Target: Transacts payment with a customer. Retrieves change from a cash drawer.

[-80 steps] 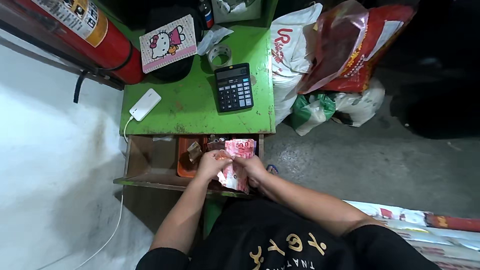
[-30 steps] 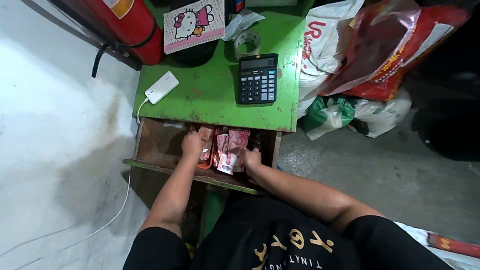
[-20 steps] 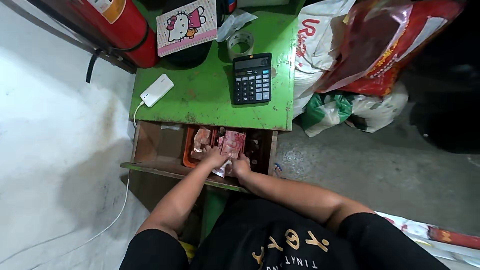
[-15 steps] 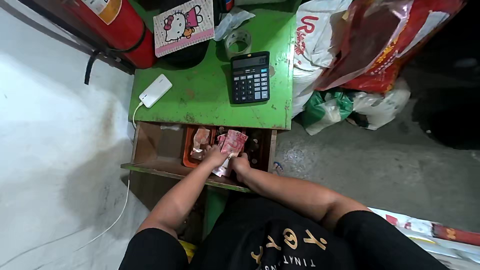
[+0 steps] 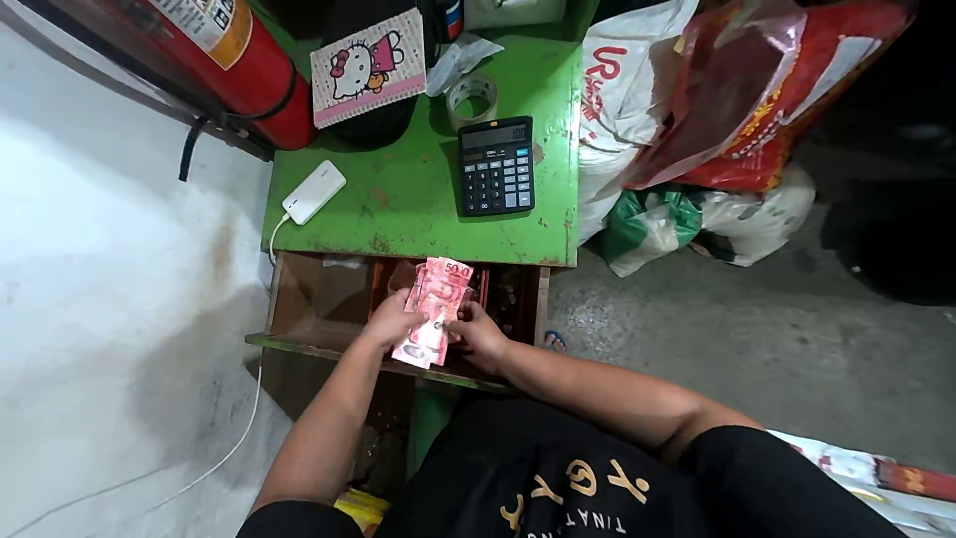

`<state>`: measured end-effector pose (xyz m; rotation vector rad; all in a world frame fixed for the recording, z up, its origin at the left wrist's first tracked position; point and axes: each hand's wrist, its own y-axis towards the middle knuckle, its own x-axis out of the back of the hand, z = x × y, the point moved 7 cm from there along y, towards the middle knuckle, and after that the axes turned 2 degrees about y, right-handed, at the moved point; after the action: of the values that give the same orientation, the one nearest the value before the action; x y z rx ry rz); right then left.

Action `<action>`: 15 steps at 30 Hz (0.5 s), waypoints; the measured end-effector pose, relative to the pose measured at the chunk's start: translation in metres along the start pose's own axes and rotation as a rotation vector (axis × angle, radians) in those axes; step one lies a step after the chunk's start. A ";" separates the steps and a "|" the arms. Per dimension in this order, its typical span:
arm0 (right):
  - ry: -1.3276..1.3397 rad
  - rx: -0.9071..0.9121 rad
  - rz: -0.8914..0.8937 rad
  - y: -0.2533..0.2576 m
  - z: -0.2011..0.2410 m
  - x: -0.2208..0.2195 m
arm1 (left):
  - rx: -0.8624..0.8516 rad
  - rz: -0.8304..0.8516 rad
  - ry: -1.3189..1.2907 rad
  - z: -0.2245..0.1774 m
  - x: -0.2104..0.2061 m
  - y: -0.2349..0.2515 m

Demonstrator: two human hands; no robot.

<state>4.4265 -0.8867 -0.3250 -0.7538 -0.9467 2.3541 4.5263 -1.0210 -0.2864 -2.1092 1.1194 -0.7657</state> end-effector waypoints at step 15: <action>-0.920 1.062 0.068 0.048 0.210 -0.023 | -0.384 -0.412 1.151 -0.165 0.047 0.019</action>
<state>4.2968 -1.0281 -0.2256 0.7569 0.1777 2.7364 4.4193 -1.1114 -0.1860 -2.2107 1.4414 -2.2945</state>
